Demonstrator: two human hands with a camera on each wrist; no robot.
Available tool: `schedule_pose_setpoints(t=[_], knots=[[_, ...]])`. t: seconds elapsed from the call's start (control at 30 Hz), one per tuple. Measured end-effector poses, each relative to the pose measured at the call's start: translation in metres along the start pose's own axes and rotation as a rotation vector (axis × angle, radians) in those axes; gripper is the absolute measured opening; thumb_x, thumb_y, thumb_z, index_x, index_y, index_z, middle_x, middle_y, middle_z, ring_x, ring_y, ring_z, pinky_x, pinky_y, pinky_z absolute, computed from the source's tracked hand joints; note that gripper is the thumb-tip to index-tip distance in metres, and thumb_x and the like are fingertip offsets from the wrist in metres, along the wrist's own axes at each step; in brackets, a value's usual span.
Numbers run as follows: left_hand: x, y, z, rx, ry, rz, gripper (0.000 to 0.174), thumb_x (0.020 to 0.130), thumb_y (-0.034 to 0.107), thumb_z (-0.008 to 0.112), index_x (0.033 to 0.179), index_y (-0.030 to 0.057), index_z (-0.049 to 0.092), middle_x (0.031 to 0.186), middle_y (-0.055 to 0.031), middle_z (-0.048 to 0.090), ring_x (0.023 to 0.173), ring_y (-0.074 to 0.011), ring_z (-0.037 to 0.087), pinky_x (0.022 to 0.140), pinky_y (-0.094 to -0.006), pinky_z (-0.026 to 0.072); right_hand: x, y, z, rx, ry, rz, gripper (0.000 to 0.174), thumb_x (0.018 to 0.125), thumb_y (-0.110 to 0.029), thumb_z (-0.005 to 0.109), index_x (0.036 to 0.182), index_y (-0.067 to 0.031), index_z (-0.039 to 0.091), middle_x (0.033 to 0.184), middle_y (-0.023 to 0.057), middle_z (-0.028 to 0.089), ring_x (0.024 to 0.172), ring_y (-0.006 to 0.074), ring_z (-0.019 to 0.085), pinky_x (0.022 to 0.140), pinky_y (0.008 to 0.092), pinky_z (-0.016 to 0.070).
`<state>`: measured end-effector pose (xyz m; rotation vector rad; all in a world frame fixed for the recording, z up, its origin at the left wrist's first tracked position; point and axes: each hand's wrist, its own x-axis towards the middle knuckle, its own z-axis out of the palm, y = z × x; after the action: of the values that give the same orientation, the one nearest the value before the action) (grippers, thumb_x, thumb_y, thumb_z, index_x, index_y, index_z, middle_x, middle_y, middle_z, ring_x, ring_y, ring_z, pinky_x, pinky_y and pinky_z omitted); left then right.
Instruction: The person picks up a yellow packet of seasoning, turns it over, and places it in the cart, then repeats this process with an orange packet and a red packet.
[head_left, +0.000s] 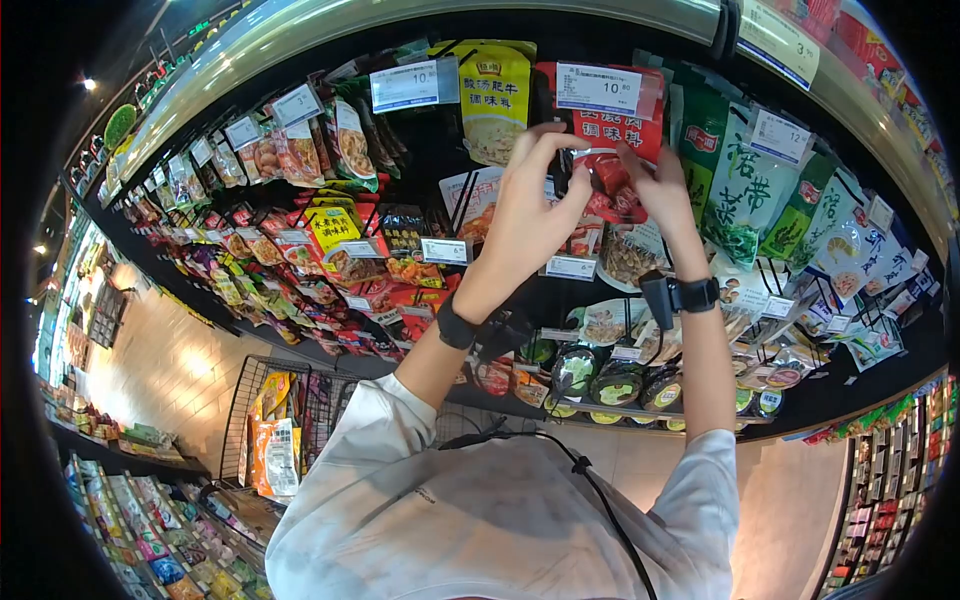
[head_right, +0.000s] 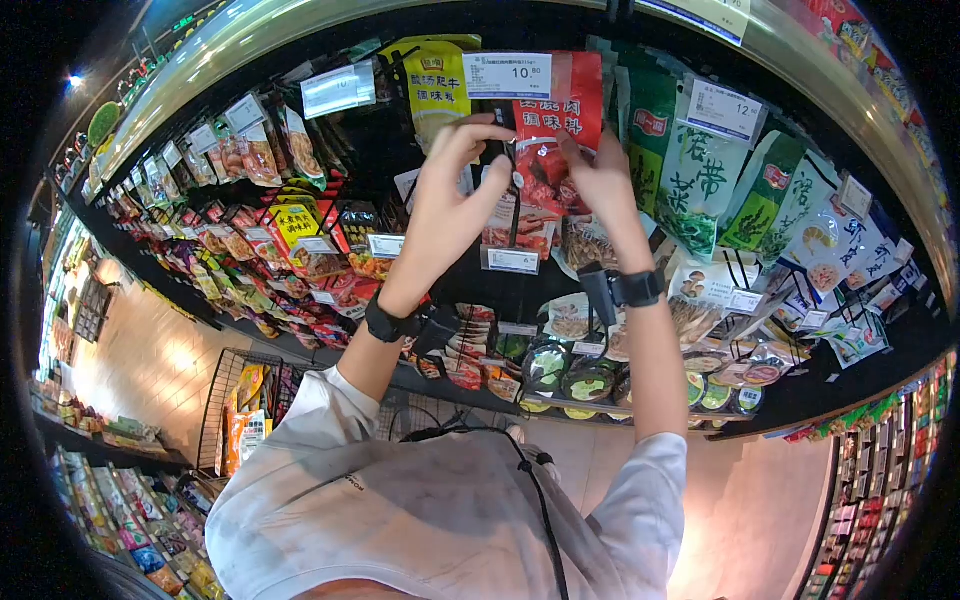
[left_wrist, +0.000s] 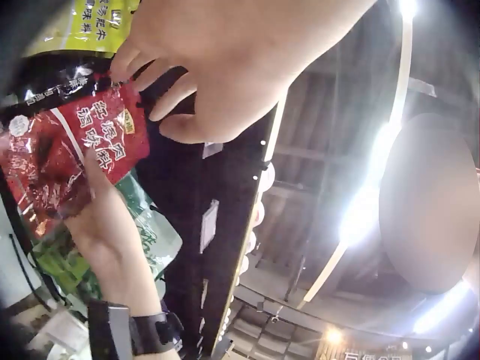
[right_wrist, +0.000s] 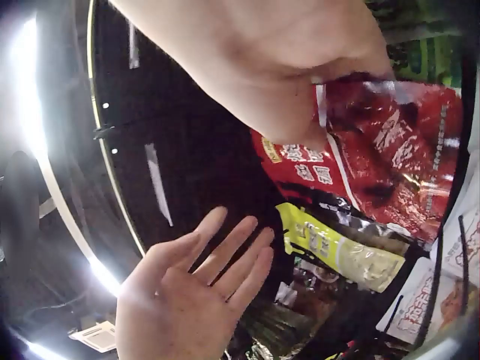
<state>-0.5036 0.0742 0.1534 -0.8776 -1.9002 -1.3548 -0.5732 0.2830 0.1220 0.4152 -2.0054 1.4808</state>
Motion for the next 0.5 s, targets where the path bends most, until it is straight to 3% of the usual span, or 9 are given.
schedule_pose_setpoints(t=[0.07,0.1,0.2,0.23,0.33,0.5], knots=[[0.004,-0.011,0.009,0.119,-0.031,0.015,0.04,0.09,0.017,0.064,0.127,0.0025,0.058,0.142,-0.0237,0.047,0.13,-0.0383,0.05,0.11,-0.0425,0.0389,0.009,0.008,-0.007,0.088,-0.124,0.12,0.037,0.097,-0.024,0.067,0.12,0.0045,0.061,0.102,0.0092,0.072,0.084,0.0115,0.064,0.075,0.0293,0.051],[0.007,-0.023,0.013,0.124,-0.081,0.025,0.057,0.087,0.023,0.066,0.138,0.0033,0.05,0.149,-0.0276,0.04,0.137,-0.0457,0.039,0.115,-0.046,0.0324,0.011,0.005,-0.011,0.014,-0.134,0.127,0.033,0.099,-0.028,0.064,0.111,0.0029,0.067,0.101,0.0073,0.072,0.085,0.0087,0.061,0.076,0.0271,0.0485],[0.021,-0.04,0.027,0.342,-0.136,0.171,0.063,0.085,0.02,0.067,0.142,0.0033,0.047,0.149,-0.0282,0.038,0.14,-0.0481,0.034,0.115,-0.049,0.0323,0.022,0.0,-0.009,0.126,-0.139,0.245,0.034,0.099,-0.03,0.063,0.111,0.0018,0.067,0.1,0.0066,0.071,0.088,0.0083,0.06,0.079,0.0264,0.0472],[0.022,-0.044,0.032,0.347,-0.14,0.181,0.068,0.082,0.021,0.068,0.144,0.004,0.046,0.15,-0.0285,0.036,0.142,-0.0509,0.027,0.115,-0.0536,0.03,0.025,-0.007,-0.009,0.077,-0.136,0.264,0.031,0.099,-0.026,0.063,0.114,0.0005,0.066,0.102,0.0065,0.071,0.091,0.0101,0.06,0.082,0.0269,0.0467],[0.026,-0.049,0.043,0.467,-0.098,0.197,0.069,0.08,0.025,0.069,0.143,0.0043,0.048,0.15,-0.0274,0.036,0.143,-0.051,0.024,0.116,-0.0574,0.0267,0.034,-0.003,-0.004,0.173,-0.086,0.09,0.029,0.098,-0.019,0.061,0.12,-0.0002,0.064,0.107,0.0072,0.07,0.096,0.0125,0.061,0.086,0.0281,0.0462],[0.033,-0.058,0.056,0.503,-0.071,0.182,0.071,0.078,0.029,0.07,0.141,0.0053,0.05,0.149,-0.0242,0.039,0.142,-0.0488,0.026,0.115,-0.061,0.0246,0.041,-0.007,0.003,0.22,0.007,0.01,0.031,0.094,-0.01,0.06,0.124,-0.0013,0.062,0.115,0.0086,0.068,0.104,0.0149,0.06,0.092,0.0305,0.0454]])
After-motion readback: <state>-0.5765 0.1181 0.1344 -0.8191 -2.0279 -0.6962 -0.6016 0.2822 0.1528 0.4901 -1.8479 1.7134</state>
